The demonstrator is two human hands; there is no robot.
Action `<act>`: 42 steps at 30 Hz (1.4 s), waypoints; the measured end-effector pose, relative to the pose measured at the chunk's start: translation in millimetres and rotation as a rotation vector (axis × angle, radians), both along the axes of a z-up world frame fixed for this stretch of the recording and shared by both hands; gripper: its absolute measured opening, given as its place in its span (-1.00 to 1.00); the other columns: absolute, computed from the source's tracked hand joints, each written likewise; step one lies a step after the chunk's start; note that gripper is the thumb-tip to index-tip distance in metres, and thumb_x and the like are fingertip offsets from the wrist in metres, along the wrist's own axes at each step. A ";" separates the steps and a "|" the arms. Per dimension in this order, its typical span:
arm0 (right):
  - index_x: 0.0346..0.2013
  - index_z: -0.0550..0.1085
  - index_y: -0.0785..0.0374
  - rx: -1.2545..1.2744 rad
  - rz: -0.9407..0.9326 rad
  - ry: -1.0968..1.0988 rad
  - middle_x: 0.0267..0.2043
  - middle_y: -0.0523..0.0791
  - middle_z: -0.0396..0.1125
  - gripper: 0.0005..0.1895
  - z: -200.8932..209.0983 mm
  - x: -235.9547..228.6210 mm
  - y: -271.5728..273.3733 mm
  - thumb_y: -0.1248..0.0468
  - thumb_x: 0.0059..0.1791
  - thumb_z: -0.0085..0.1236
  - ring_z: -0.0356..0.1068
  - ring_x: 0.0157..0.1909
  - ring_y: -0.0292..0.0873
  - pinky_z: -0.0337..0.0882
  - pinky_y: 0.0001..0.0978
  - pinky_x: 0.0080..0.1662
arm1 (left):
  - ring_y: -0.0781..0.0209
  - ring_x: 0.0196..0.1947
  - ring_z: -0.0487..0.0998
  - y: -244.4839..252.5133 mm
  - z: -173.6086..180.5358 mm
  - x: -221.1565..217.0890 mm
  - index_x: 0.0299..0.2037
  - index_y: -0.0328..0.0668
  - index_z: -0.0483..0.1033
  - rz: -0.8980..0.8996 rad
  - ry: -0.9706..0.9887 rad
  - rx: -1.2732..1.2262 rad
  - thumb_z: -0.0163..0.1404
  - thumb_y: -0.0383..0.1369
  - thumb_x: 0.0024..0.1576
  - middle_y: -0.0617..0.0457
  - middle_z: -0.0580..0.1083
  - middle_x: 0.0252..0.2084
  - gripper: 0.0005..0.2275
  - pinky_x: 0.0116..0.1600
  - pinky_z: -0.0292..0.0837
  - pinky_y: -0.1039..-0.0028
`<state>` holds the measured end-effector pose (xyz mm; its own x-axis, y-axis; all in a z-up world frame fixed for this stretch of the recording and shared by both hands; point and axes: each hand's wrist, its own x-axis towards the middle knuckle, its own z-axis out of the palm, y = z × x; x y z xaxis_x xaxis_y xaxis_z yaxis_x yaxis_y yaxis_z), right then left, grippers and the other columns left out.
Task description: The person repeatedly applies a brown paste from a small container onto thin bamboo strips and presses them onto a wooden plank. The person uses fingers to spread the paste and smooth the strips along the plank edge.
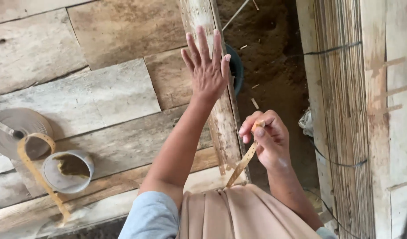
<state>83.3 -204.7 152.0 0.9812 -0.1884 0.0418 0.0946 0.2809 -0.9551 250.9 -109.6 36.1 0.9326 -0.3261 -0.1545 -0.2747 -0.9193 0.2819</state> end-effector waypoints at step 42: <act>0.28 0.17 0.63 -1.058 -0.524 0.145 0.16 0.44 0.20 0.06 -89.0 277.2 38.2 0.12 -0.32 0.49 0.21 0.19 0.53 0.17 0.33 0.28 | -0.37 0.54 -0.22 48.5 -43.4 119.5 0.49 -0.13 0.06 0.187 -0.122 -0.240 -0.05 -0.14 0.19 -0.14 -0.09 0.58 -0.35 0.43 -0.42 -0.36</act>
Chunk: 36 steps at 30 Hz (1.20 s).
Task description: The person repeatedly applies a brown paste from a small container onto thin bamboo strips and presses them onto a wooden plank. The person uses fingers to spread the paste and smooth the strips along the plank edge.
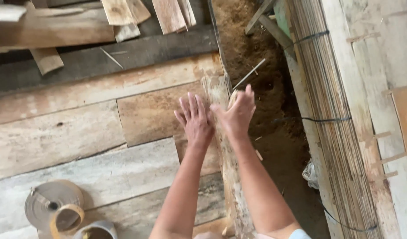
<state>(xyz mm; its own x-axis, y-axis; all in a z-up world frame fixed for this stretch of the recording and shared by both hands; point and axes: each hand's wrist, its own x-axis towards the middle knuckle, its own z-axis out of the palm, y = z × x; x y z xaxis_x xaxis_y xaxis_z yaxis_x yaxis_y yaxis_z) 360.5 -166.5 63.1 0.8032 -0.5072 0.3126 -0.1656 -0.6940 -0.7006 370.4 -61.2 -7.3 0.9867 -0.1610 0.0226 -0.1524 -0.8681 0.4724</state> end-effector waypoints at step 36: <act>0.15 0.08 0.23 -0.034 -0.037 0.471 0.58 0.09 -0.73 0.05 -58.5 135.3 -19.0 -0.10 -0.26 0.67 -0.68 0.61 0.29 -0.20 0.59 0.39 | -0.22 0.56 -0.18 4.4 1.1 12.2 0.51 0.02 0.03 -0.119 0.019 0.110 -0.15 -0.23 0.13 0.17 -0.02 0.57 -0.35 0.40 -0.43 -0.40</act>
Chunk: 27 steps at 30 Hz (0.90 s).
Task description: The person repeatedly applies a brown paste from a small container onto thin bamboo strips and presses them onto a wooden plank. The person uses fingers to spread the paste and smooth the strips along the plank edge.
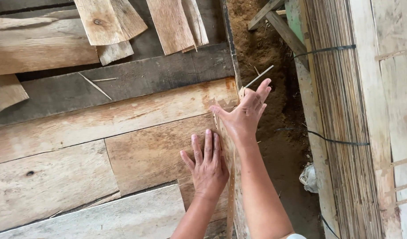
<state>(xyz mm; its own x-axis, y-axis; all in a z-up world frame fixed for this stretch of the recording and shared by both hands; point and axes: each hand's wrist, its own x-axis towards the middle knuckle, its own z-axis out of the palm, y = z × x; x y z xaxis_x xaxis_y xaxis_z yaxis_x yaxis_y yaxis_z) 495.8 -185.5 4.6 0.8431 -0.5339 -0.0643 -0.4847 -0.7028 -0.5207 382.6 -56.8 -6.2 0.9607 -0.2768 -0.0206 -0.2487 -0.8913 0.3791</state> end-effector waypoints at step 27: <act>0.02 0.23 0.24 -0.098 0.369 0.032 0.61 0.19 -0.46 -0.07 38.6 -219.3 3.2 -0.17 -0.37 0.52 -0.48 0.56 0.47 -0.20 0.73 0.29 | -0.13 0.47 0.18 34.1 43.5 -92.8 0.36 -0.22 0.34 0.044 -0.273 -0.507 -0.13 -0.65 0.11 -0.14 0.27 0.43 -0.47 0.52 -0.19 0.19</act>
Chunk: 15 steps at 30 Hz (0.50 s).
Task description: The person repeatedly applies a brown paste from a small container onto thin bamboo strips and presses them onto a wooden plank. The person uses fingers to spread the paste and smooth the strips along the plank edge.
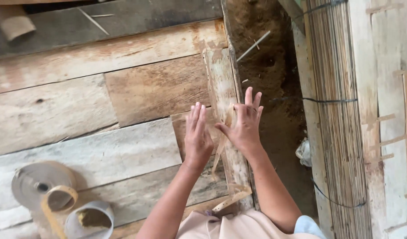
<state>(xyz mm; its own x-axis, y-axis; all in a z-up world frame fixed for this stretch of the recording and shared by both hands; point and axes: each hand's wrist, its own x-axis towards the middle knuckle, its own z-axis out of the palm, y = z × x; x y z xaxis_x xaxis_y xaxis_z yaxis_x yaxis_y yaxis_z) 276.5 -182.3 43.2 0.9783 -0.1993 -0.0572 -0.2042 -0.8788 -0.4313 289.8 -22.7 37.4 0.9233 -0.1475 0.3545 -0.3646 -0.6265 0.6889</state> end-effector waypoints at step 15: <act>-0.08 0.59 -0.18 0.098 0.409 -0.585 0.63 -0.10 -0.19 -0.59 155.4 -78.9 43.1 0.44 0.03 -0.03 -0.56 0.61 0.23 -0.33 0.60 0.37 | 0.16 -0.37 0.68 66.6 144.2 -102.9 0.28 -0.39 0.38 -0.120 0.908 -1.035 0.24 -0.53 0.03 -0.14 0.59 -0.32 -0.44 -0.12 0.65 0.43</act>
